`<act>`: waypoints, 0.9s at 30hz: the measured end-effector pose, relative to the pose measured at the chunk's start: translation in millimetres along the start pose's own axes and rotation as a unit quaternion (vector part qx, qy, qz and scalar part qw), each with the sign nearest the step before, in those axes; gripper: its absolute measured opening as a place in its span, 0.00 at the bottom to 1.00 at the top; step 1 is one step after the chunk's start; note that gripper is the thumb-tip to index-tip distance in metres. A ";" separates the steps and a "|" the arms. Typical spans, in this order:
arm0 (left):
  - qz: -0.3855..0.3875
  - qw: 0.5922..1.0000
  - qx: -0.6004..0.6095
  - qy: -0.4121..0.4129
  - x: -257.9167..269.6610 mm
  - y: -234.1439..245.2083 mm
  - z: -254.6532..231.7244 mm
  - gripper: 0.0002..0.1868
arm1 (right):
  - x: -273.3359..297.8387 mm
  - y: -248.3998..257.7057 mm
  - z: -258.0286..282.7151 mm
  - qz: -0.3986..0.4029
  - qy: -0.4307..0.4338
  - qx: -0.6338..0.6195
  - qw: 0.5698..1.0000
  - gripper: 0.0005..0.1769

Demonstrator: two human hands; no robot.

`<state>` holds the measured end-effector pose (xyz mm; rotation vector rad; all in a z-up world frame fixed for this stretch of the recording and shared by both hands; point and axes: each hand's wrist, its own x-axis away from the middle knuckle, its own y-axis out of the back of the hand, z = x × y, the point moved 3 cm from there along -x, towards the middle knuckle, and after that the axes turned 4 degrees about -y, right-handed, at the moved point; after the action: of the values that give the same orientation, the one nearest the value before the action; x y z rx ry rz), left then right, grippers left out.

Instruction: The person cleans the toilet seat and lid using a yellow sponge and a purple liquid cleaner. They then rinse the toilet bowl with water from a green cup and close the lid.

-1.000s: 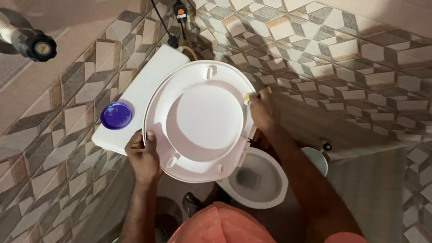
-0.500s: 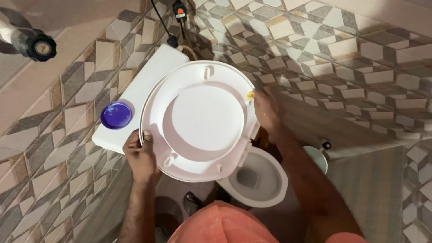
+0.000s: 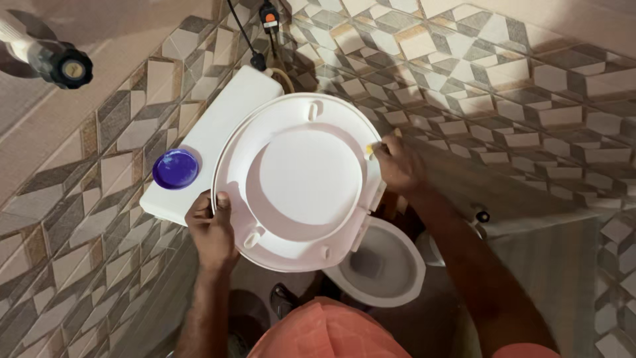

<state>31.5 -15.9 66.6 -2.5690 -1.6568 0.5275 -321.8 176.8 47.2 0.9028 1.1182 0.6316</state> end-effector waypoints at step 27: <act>-0.014 0.998 0.022 0.062 -25.3 -11.2 44.1 0.10 | 39.6 -20.0 -23.6 -0.079 -0.128 -0.150 0.977 0.16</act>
<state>-1.2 -40.2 34.0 -2.4886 -1.6198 0.3902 -331.1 205.6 7.1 0.6075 0.8271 0.5192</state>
